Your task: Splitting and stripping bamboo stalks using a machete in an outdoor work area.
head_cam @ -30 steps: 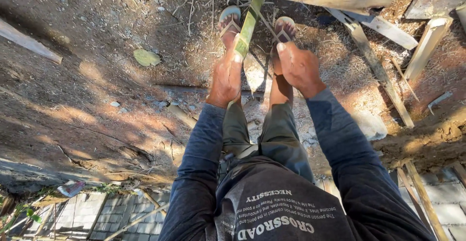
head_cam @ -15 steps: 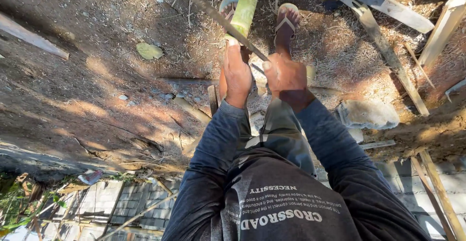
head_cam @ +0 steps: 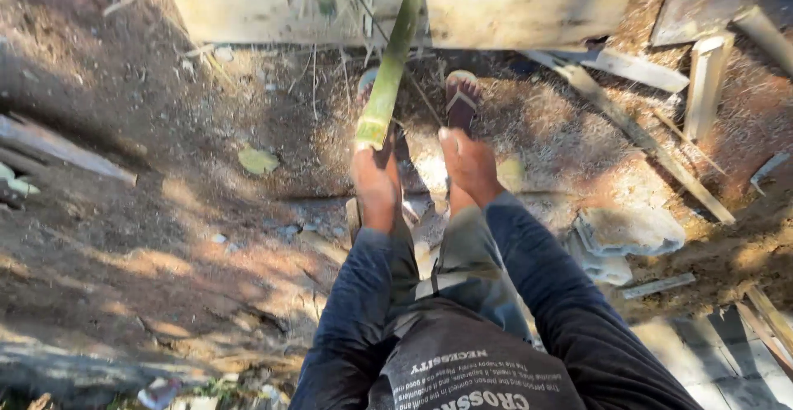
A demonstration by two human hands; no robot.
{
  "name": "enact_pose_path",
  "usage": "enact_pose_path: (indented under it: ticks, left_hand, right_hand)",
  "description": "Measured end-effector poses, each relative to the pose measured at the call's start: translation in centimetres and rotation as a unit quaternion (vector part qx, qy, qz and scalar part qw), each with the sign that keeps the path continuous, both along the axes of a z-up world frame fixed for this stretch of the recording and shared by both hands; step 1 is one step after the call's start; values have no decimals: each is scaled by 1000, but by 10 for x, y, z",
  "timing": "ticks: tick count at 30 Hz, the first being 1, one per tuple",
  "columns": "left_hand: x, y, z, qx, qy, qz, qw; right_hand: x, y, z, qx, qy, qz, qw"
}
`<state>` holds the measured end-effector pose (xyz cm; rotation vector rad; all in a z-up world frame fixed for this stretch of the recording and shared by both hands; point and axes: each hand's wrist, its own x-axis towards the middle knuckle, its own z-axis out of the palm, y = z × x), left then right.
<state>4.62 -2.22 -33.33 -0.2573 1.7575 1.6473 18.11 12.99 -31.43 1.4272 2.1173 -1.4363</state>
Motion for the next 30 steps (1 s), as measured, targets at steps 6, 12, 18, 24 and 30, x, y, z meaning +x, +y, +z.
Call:
enact_pose_path:
  ticks: [6,12,18,24,30]
  left_hand:
    - [-73,37,72,-107,-128,3,986]
    - [-73,39,114,-4,-210,54,976]
    - [-89,226,97,237,-221,-46,945]
    - [-67,314,35,159,-42,-366,916]
    - [-137,156,-201,-197,125,-264,936]
  right_hand:
    - [58,7,17,-86,-13,-81,993]
    - [142,-28,7,-180,-138,-239,944]
    - [129,0,48,-247,-136,-319,905]
    - [121,-3,29,-289,-38,-363,885]
    - [106,-11,-38,-282,-121,-324,895]
